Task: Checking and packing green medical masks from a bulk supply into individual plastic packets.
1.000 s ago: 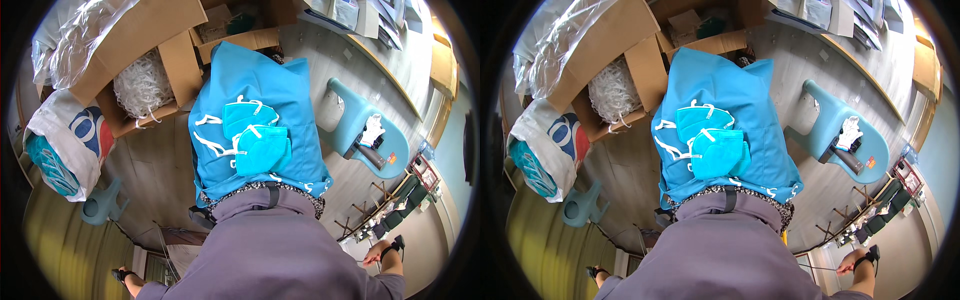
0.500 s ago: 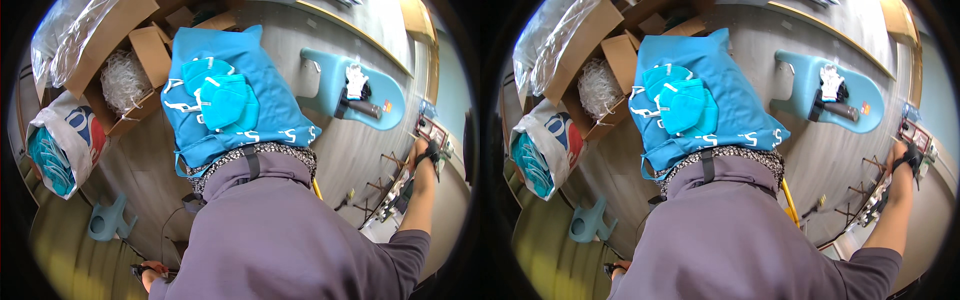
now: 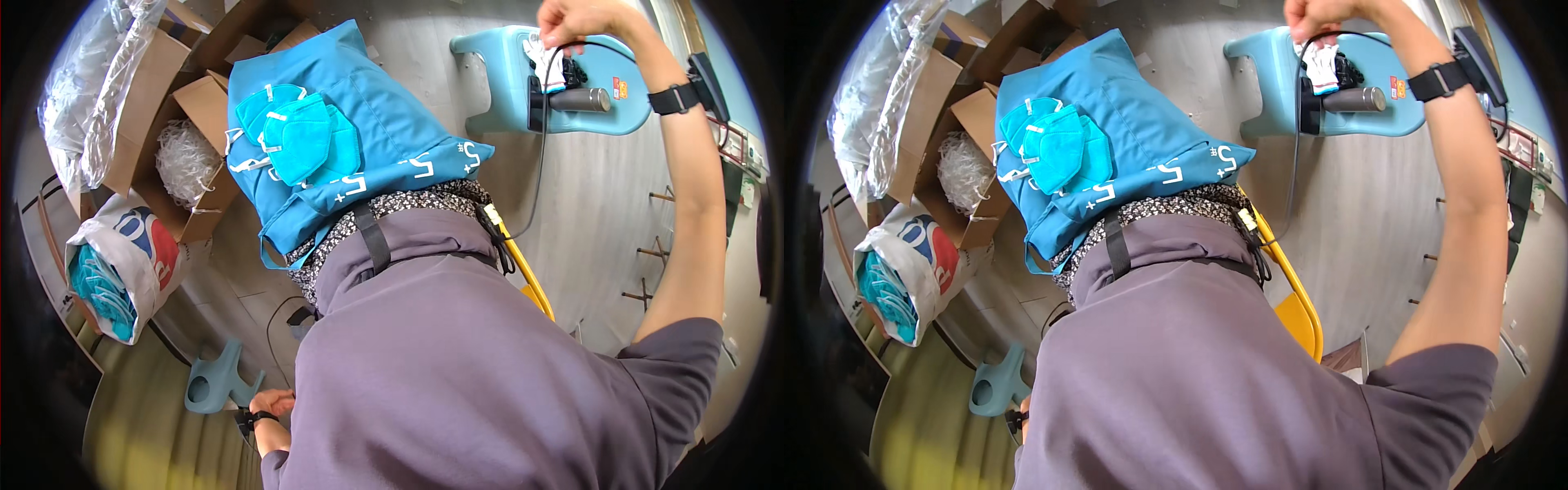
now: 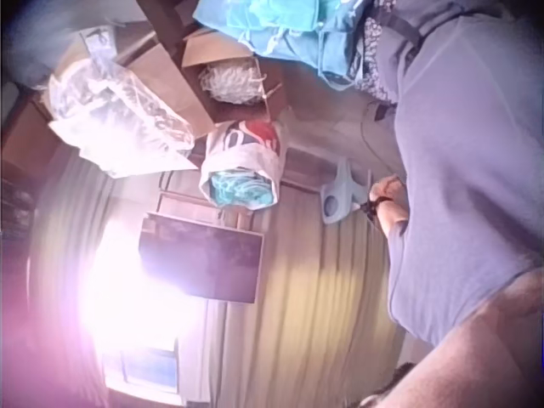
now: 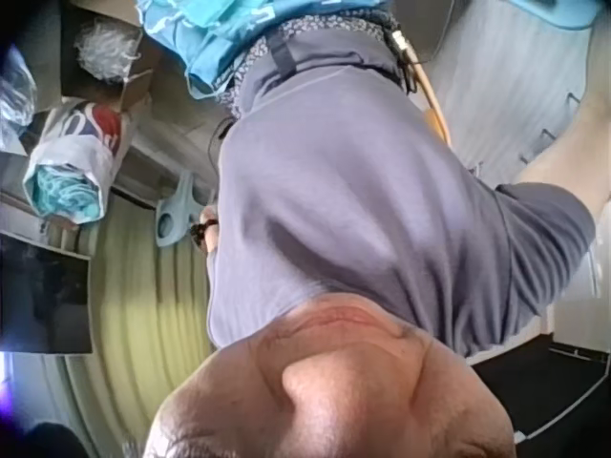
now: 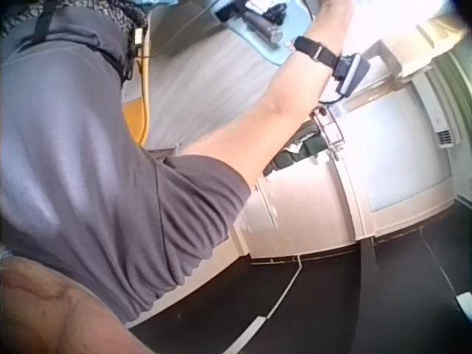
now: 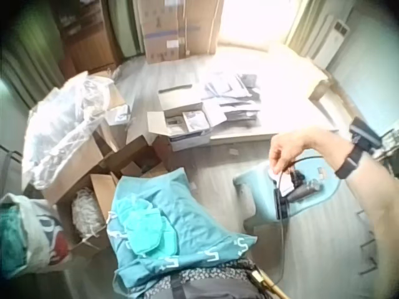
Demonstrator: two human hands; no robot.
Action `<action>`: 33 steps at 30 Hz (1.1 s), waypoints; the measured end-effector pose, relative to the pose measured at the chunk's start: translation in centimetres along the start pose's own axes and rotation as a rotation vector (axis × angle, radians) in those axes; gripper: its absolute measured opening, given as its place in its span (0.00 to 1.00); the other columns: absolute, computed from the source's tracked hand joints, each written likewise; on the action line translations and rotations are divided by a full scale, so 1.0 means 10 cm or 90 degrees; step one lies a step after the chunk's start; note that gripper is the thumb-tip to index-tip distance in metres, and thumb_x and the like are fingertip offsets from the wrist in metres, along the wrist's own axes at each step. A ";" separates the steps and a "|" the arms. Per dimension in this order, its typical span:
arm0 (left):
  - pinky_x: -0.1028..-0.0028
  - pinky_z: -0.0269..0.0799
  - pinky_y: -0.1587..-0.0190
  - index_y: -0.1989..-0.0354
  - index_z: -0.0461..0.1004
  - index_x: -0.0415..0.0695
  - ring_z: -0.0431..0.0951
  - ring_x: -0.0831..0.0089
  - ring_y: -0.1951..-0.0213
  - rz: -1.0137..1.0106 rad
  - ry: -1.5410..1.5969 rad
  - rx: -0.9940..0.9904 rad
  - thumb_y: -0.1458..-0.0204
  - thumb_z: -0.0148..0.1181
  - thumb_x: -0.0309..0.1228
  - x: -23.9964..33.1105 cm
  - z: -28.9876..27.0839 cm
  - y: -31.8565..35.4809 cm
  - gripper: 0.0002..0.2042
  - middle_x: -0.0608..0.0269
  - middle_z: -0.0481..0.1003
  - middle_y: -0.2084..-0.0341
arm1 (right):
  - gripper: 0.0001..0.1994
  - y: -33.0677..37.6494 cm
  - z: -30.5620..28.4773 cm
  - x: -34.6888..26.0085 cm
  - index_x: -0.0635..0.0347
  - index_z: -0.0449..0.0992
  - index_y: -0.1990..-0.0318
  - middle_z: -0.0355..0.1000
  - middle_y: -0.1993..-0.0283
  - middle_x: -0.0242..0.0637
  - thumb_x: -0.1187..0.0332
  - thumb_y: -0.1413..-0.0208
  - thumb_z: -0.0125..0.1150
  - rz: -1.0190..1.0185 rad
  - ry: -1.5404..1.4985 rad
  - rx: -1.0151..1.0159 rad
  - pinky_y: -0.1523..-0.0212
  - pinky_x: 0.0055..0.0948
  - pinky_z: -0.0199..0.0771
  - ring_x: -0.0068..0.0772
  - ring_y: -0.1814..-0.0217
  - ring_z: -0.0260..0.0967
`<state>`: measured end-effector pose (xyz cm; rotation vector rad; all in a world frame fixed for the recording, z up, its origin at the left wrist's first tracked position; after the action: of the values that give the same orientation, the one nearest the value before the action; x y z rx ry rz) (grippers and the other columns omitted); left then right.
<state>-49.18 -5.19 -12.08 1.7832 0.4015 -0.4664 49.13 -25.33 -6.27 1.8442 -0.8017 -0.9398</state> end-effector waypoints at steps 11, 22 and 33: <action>0.76 0.72 0.72 0.66 0.79 0.36 0.77 0.78 0.77 0.548 0.368 0.419 0.43 0.60 0.32 2.98 -1.26 1.39 0.10 0.60 0.79 0.79 | 0.14 -0.47 0.37 -0.99 0.65 0.78 0.55 0.79 0.64 0.39 0.62 0.40 0.61 -0.214 -0.022 0.052 0.62 0.27 0.78 0.30 0.63 0.79; 0.74 0.76 0.63 0.57 0.78 0.38 0.79 0.77 0.66 0.872 0.437 0.477 0.50 0.70 0.31 4.80 -1.38 2.39 0.15 0.60 0.80 0.66 | 0.08 -0.92 1.06 -1.87 0.62 0.78 0.57 0.77 0.66 0.31 0.68 0.39 0.60 -0.406 -0.241 0.119 0.66 0.21 0.74 0.19 0.68 0.72; 0.60 0.64 0.40 0.43 0.70 0.45 0.65 0.55 0.37 0.907 0.056 0.771 0.64 0.73 0.30 5.04 -0.88 2.69 0.34 0.51 0.67 0.41 | 0.26 -1.34 1.59 -2.18 0.59 0.73 0.46 0.73 0.52 0.40 0.79 0.58 0.65 -0.505 -0.217 0.352 0.58 0.29 0.77 0.28 0.64 0.74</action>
<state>8.49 -1.98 -13.35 2.6335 -1.3529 0.5443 26.54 -8.84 -17.50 2.6081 -0.5437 -1.6868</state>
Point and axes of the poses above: each hand's wrist, its own y-axis away from the middle knuckle, its own z-axis out of the palm, x = y × z, the point moved 6 cm from there along -y, towards the middle knuckle
